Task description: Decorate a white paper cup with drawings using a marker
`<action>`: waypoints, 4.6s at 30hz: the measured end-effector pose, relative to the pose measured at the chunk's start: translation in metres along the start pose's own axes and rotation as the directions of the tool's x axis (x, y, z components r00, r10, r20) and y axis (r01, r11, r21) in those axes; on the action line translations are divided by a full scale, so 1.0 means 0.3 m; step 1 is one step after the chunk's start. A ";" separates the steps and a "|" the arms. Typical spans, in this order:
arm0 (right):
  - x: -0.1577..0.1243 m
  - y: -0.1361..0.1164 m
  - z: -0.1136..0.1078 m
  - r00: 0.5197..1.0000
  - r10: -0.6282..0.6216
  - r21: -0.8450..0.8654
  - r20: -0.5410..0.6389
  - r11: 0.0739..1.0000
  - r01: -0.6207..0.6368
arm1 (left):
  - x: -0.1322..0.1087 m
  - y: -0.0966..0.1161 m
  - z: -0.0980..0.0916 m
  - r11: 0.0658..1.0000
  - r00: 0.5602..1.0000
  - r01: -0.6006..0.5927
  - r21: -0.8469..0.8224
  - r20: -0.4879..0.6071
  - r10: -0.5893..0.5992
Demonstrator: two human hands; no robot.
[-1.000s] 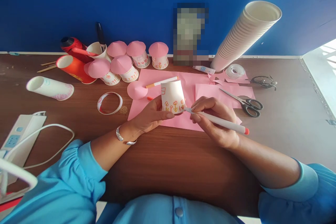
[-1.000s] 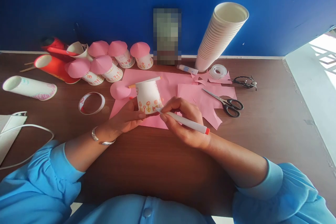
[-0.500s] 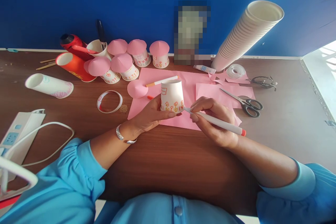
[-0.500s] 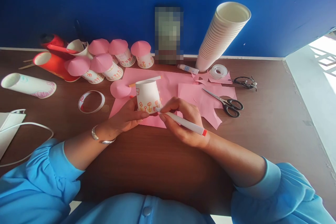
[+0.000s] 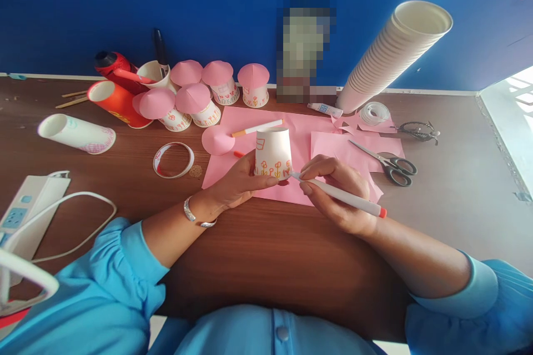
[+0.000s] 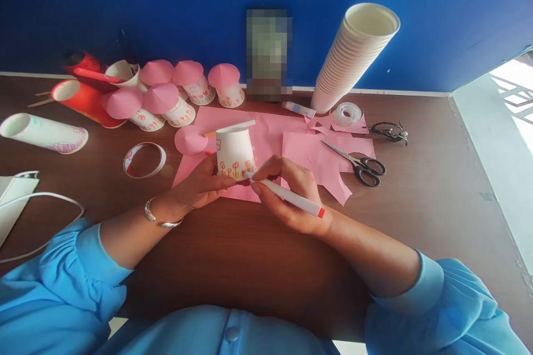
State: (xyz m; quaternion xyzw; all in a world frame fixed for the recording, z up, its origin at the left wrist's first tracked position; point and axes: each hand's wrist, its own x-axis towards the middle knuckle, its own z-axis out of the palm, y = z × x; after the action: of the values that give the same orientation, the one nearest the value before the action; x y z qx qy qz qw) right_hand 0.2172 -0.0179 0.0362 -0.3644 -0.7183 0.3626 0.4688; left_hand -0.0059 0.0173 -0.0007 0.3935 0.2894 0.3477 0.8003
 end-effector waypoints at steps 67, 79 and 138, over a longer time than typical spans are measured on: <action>0.023 0.119 0.001 0.973 -0.215 -0.070 0.083 0.973 0.221 | -0.020 -0.011 -0.033 0.999 0.974 0.007 0.046 0.224 -0.018; 0.006 0.115 0.032 0.934 -0.357 -0.299 0.032 0.888 0.350 | -0.019 -0.012 0.025 0.947 0.994 -0.106 0.304 0.044 0.098; -0.007 0.023 0.007 0.960 -0.277 -0.132 0.048 0.951 0.281 | -0.007 -0.034 -0.012 0.974 0.994 -0.103 0.200 -0.015 0.108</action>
State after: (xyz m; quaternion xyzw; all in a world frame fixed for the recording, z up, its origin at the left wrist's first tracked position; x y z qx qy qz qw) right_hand 0.2170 -0.0170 0.0287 -0.2856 -0.7925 0.2474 0.4788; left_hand -0.0066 0.0126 -0.0108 0.4819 0.3118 0.3643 0.7334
